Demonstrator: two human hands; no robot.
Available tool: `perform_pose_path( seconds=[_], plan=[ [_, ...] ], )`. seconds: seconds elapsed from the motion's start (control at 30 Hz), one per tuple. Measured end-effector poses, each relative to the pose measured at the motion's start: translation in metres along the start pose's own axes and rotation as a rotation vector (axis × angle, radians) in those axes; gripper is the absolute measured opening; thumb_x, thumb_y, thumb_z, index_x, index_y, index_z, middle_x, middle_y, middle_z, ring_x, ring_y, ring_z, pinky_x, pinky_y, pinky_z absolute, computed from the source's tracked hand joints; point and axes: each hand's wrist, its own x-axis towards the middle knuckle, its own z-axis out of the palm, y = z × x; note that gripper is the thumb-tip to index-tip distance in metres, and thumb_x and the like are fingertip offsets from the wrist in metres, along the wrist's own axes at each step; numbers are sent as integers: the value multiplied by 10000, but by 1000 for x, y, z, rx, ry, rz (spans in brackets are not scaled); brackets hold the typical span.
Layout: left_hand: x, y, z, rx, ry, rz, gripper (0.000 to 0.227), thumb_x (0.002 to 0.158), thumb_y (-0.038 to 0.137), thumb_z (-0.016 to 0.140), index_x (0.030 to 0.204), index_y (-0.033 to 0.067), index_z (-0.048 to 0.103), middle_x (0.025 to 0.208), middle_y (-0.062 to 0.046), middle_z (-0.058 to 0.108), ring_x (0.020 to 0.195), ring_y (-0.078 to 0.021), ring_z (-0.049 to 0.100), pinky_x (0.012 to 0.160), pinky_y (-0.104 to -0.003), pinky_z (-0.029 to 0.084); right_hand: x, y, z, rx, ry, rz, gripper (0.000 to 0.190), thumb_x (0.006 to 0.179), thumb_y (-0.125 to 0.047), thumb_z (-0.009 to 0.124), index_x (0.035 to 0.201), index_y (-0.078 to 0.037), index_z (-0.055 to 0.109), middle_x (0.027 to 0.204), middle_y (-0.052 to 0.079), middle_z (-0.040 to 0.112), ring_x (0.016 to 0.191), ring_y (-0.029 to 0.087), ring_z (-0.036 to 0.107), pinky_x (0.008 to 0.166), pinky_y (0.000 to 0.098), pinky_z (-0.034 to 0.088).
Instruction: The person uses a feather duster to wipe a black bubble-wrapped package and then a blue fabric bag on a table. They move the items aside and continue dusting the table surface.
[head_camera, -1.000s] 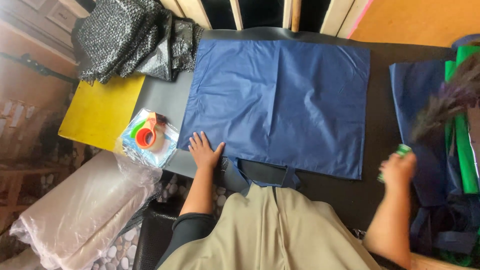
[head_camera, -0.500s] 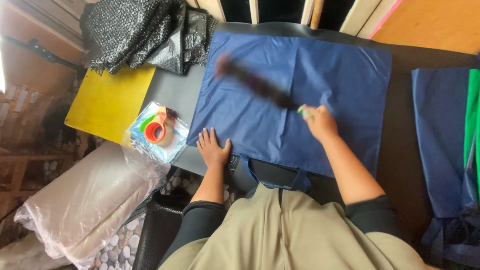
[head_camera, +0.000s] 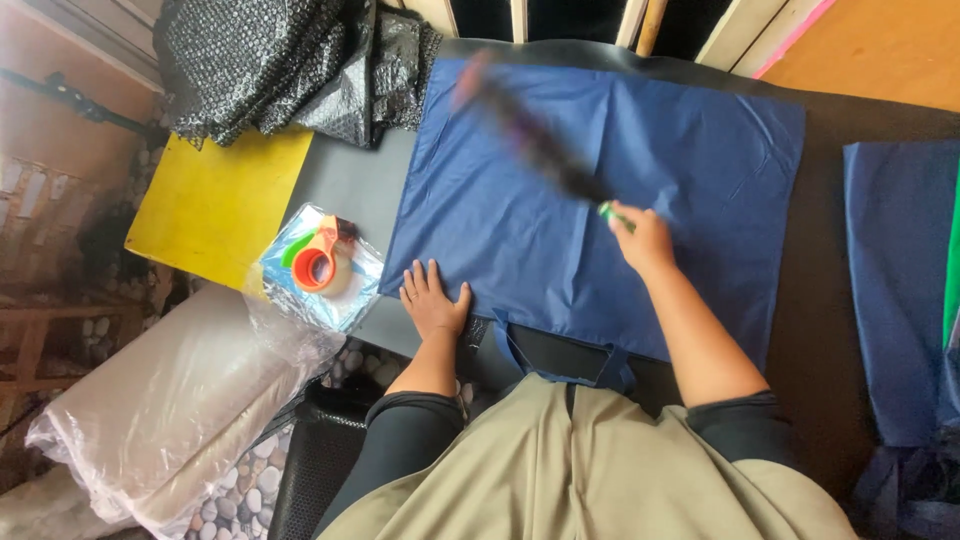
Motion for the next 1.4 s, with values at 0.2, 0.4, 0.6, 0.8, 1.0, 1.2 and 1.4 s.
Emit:
perform_pose_path(
  seconds=[0.2,0.4,0.6,0.8,1.0,1.2,1.4],
  plan=[
    [0,-2,3,-3,0,8,901,801,668,608,1563,224,419,1669,-105,319,1556,-355,242,1263,-529,160,-42,-85,-24,351,-130,-134,323,919,-174,734,1237,-207,776,1163,142,753,1125,363,675,1004,435,514],
    [-2,-1,-1,4,5,14,888,798,649,606,1537,182,449,1638,-135,356,1545,-372,255,1263,-535,159,-36,-53,-15,110,-187,26,289,930,-337,732,1216,-322,770,1030,93,748,990,301,725,877,404,586],
    [1,4,-7,-26,-14,7,897,809,654,603,1560,197,429,1661,-129,329,1556,-364,235,1266,-534,148,-47,-66,-32,379,-58,165,345,973,-296,743,1306,-208,713,921,123,741,530,198,680,571,301,576],
    [-1,-4,7,-2,41,25,896,792,651,619,1555,222,427,1652,-121,346,1543,-364,269,1257,-531,181,-96,-46,-104,182,-390,-37,312,951,-274,691,1232,-170,777,1183,234,742,1182,463,652,1049,524,510],
    [-1,-5,11,-30,103,45,895,792,658,626,1545,208,453,1638,-127,373,1535,-364,291,1245,-545,199,-85,13,-100,152,172,420,294,1051,-394,673,1319,-276,690,997,65,742,822,266,732,688,386,609],
    [-2,-5,11,-22,111,47,877,793,644,641,1532,203,474,1631,-123,386,1527,-364,310,1242,-542,207,-151,-13,-112,94,-242,-28,328,938,-277,720,1235,-139,738,1207,200,742,1167,409,674,995,517,550],
    [1,-7,17,-15,156,57,877,780,651,657,1522,216,487,1623,-108,397,1527,-357,309,1239,-536,222,-116,39,-117,-94,-9,467,349,1050,-482,593,1365,-334,615,1203,127,732,1161,313,665,978,456,538]
  ],
)
